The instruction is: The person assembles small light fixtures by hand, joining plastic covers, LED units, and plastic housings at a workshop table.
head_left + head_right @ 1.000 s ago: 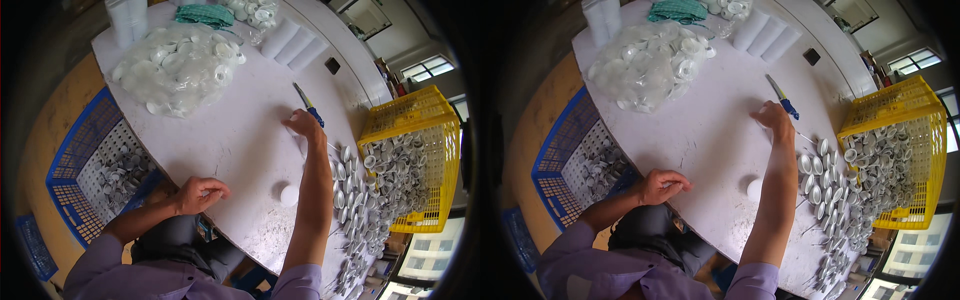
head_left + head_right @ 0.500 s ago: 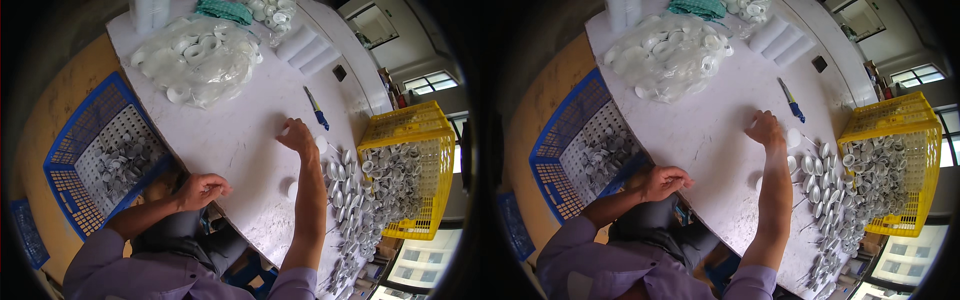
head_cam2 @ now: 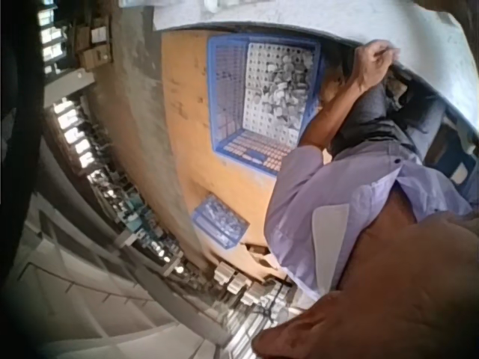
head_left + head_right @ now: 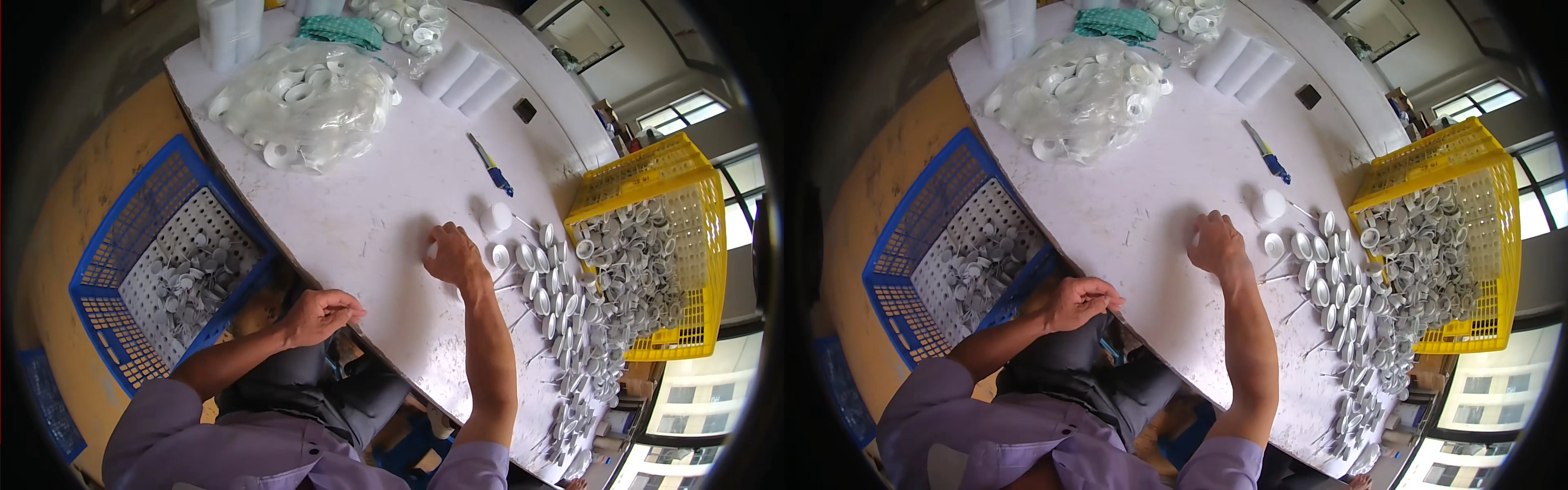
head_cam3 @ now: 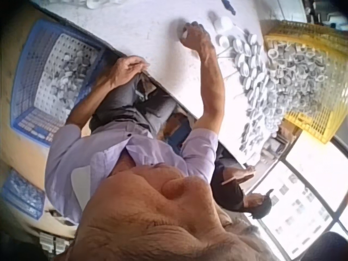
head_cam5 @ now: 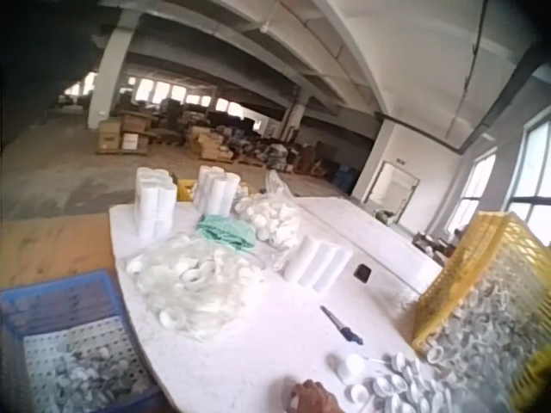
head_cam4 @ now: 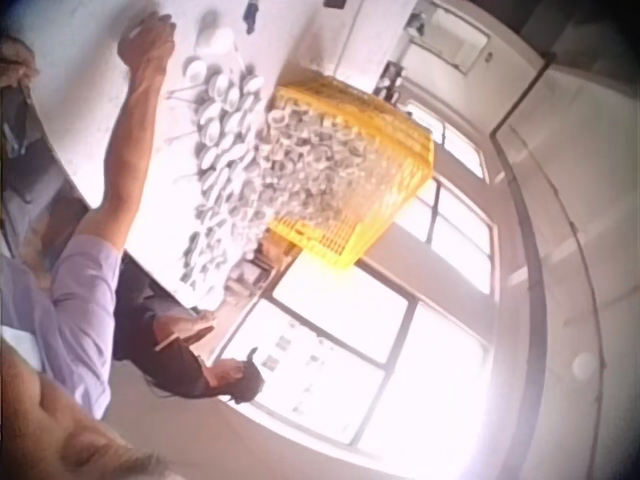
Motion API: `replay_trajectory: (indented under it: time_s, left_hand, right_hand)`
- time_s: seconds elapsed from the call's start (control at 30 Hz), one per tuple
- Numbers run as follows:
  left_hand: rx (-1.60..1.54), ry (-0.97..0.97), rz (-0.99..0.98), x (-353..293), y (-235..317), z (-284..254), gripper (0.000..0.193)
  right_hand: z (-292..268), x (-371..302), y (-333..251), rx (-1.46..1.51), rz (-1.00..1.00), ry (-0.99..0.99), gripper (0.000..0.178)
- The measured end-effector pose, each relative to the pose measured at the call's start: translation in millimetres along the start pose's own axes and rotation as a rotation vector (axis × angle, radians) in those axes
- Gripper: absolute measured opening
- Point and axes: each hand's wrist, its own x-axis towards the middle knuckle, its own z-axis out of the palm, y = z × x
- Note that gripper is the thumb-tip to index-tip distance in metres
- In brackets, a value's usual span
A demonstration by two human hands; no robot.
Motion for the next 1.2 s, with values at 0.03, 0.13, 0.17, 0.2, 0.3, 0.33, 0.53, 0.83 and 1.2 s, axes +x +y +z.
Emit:
replay_trajectory:
  time_s: [0.03,0.13,0.17,0.2,0.3,0.33,0.53,0.83,1.2]
  left_hand:
    - [0.003,-0.006,0.001,-1,-1,1,0.015]
    - [0.0,-0.017,-0.011,-2,-3,6,0.015]
    - [0.011,-0.019,-0.021,-2,-4,7,0.015]
    - [0.021,-0.019,-0.031,-2,-5,7,0.015]
    - [0.042,-0.022,-0.073,-5,8,5,0.015]
    - [0.042,-0.021,-0.079,-7,8,3,0.015]
    - [0.01,-0.005,-0.143,5,-3,7,0.014]
    - [0.102,0.02,-0.175,0,7,-2,0.015]
    - [-0.006,0.034,-0.123,-1,2,-8,0.014]
  right_hand:
    - [-1,-6,-1,0.001,-0.003,-0.014,0.028]
    - [-3,-17,1,-0.003,0.01,-0.036,0.032]
    - [-4,-19,2,-0.005,0.013,-0.052,0.036]
    - [-6,-23,5,-0.005,0.019,-0.05,0.036]
    - [-15,-35,30,0.311,-0.036,0.35,0.049]
    - [-15,-35,45,0.349,0.045,0.479,0.044]
    - [19,-53,136,0.05,0.525,0.375,0.062]
    - [48,-41,139,0.222,0.501,0.451,0.061]
    - [46,-40,142,0.165,0.512,0.506,0.063]
